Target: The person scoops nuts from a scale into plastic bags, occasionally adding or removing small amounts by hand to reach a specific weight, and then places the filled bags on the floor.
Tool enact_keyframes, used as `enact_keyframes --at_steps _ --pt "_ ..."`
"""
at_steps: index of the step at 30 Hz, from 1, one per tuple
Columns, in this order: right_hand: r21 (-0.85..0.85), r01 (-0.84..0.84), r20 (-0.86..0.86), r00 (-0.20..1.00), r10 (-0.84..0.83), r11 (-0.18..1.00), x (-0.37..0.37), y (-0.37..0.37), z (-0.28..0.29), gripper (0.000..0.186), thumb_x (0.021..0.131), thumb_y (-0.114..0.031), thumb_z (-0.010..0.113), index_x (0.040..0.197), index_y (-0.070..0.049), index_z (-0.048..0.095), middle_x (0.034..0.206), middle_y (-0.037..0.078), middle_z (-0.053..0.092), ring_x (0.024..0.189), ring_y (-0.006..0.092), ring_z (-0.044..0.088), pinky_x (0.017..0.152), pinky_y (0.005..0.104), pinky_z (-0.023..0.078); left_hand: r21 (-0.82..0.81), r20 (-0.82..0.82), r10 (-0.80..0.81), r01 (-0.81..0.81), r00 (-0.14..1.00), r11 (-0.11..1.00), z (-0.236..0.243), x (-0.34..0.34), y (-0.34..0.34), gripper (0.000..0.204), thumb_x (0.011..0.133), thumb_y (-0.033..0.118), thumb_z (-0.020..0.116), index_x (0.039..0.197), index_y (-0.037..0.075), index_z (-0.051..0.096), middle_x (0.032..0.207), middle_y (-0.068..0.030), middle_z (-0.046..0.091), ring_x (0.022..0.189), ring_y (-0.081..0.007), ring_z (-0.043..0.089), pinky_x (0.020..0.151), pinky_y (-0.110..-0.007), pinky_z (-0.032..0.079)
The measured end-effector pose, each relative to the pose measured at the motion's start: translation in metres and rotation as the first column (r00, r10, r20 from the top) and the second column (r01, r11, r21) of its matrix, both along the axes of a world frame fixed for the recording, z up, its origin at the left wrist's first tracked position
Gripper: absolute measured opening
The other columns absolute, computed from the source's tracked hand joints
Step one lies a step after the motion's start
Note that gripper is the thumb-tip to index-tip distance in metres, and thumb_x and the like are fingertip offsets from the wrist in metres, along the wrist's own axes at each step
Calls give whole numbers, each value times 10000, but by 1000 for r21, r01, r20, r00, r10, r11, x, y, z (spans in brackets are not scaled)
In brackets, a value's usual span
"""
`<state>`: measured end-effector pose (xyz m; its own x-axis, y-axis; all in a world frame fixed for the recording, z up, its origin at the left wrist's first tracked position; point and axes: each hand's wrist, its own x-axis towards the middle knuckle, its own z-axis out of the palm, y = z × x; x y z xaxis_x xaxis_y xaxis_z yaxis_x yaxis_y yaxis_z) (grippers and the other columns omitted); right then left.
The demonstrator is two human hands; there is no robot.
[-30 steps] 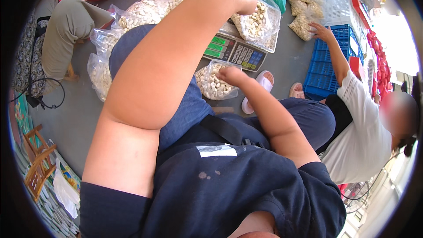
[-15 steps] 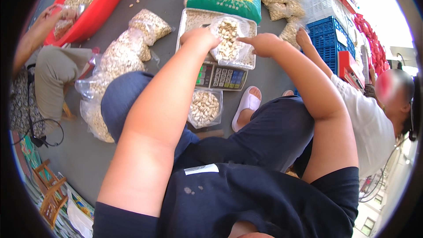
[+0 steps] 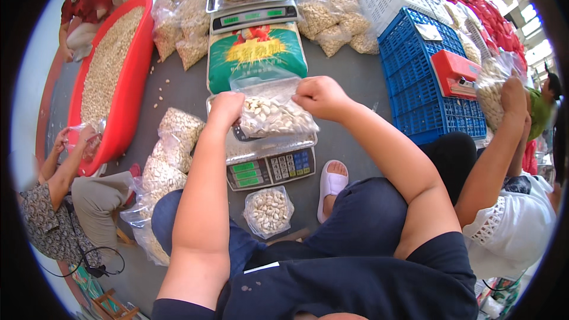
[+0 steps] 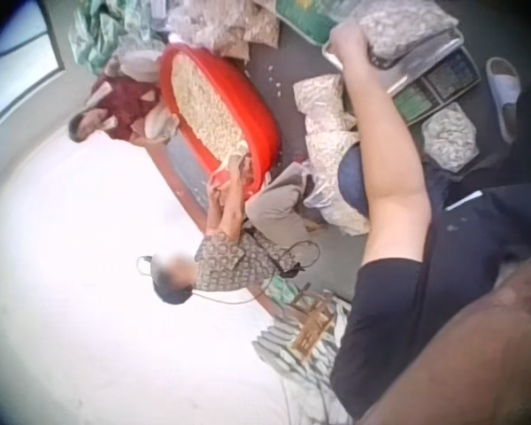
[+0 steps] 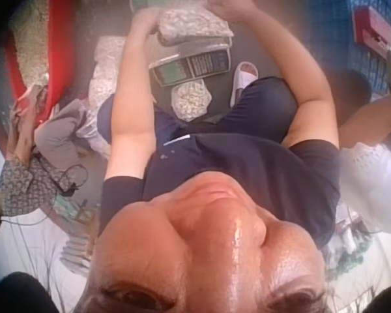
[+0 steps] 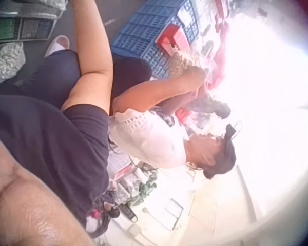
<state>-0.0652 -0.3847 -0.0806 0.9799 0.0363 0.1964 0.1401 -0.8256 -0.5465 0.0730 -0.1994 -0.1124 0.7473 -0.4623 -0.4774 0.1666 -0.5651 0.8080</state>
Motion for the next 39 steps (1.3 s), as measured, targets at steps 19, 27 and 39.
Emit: enact_keyframes --at_steps 19,27,39 --pt "-494 490 -313 670 -673 718 -148 -135 -143 212 707 -216 511 784 -53 623 805 144 596 808 295 560 719 379 447 -320 482 519 -410 706 854 99 -70 247 293 817 283 498 747 6 563 592 -41 556 511 -85 506 479 -229 401" --pt "339 514 -364 844 -394 788 -157 -32 18 200 815 -206 473 766 -64 605 448 -69 352 378 20 267 349 196 176 614 428 334 -541 840 574 -47 -242 466 364 767 395 461 838 61 588 807 -175 581 769 -333 554 678 -413 432" --pt "9 390 -555 768 -319 921 -200 -37 27 391 829 -311 442 615 -4 555 531 8 495 517 90 420 521 242 343 661 107 734 -600 671 451 -179 -377 531 333 750 328 516 928 48 549 974 -127 550 928 -274 514 739 -383 432"
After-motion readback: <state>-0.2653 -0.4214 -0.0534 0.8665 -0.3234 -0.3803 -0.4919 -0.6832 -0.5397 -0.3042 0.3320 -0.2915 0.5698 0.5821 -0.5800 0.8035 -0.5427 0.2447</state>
